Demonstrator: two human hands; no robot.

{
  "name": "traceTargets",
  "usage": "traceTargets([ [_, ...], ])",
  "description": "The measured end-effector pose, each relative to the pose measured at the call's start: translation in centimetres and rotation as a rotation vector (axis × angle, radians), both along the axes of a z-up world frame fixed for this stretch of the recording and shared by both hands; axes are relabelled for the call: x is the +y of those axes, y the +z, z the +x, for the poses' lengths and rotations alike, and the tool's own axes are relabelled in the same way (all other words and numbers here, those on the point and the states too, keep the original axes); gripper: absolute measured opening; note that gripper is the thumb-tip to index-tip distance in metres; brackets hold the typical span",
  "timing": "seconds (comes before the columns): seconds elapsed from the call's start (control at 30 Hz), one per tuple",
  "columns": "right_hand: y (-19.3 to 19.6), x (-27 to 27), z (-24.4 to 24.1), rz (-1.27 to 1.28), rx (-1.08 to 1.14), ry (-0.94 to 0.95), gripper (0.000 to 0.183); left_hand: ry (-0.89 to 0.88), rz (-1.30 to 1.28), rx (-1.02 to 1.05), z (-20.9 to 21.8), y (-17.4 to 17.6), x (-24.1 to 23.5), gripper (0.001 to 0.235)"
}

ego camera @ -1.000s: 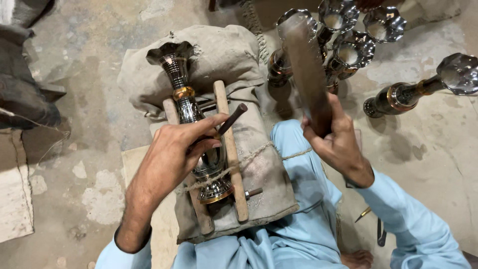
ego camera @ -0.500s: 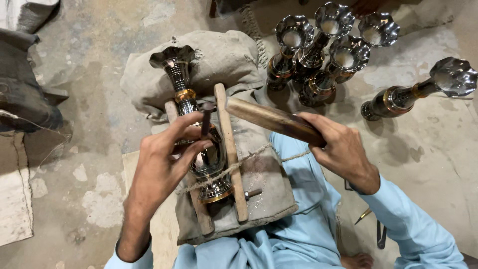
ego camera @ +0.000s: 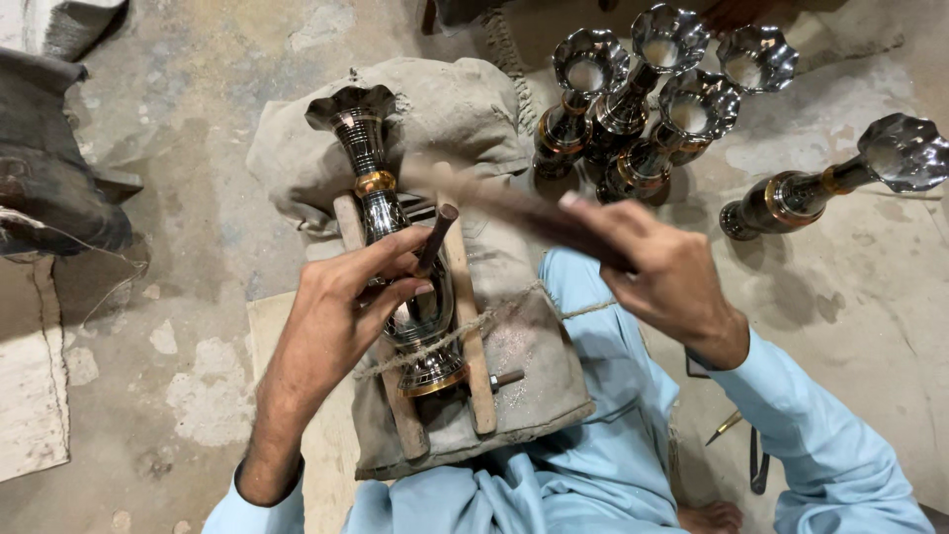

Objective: The person sits on the floor and uses a hammer and chisel to engrave a decorative pattern onto a silver-colored metal vase held in a wooden cradle. The person repeatedly strikes the chisel to create a floral design on the vase's surface.

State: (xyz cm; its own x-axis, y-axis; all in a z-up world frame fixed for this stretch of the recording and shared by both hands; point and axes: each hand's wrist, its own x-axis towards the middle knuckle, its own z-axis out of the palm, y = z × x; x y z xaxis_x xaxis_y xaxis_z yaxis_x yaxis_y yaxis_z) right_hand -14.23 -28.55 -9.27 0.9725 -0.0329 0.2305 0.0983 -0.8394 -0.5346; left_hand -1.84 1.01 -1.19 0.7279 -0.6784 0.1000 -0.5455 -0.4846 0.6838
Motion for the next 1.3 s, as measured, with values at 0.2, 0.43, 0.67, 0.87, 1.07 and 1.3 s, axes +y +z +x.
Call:
traceTargets([
  [0.2,1.4,-1.0,0.2,0.053,-0.352,0.031,0.068,-0.046,-0.055,-0.02,0.0,-0.4,0.2,0.049],
  [0.43,1.4,-0.3,0.3,-0.061,-0.321,0.007,0.071,-0.04,-0.012,-0.01,-0.2,0.4,-0.2,0.047],
  [0.67,1.4,0.0,1.3,-0.188,-0.25,-0.005,0.071,-0.025,0.057,0.03,-0.3,1.0,-0.5,0.048],
  [0.87,2.7,0.2,1.9,0.065,-0.302,0.134,0.074,-0.032,-0.016,-0.025,-0.6,0.2,0.3,0.049],
  [1.07,4.7,0.6,3.0,0.383,-0.174,0.134,0.072,0.037,-0.062,0.026,-1.3,-0.3,0.7,0.048],
  [1.3,8.1,0.7,5.5,-0.385,-0.159,0.183,0.064,0.207,-0.117,0.003,-2.3,-1.7,0.9,0.048],
])
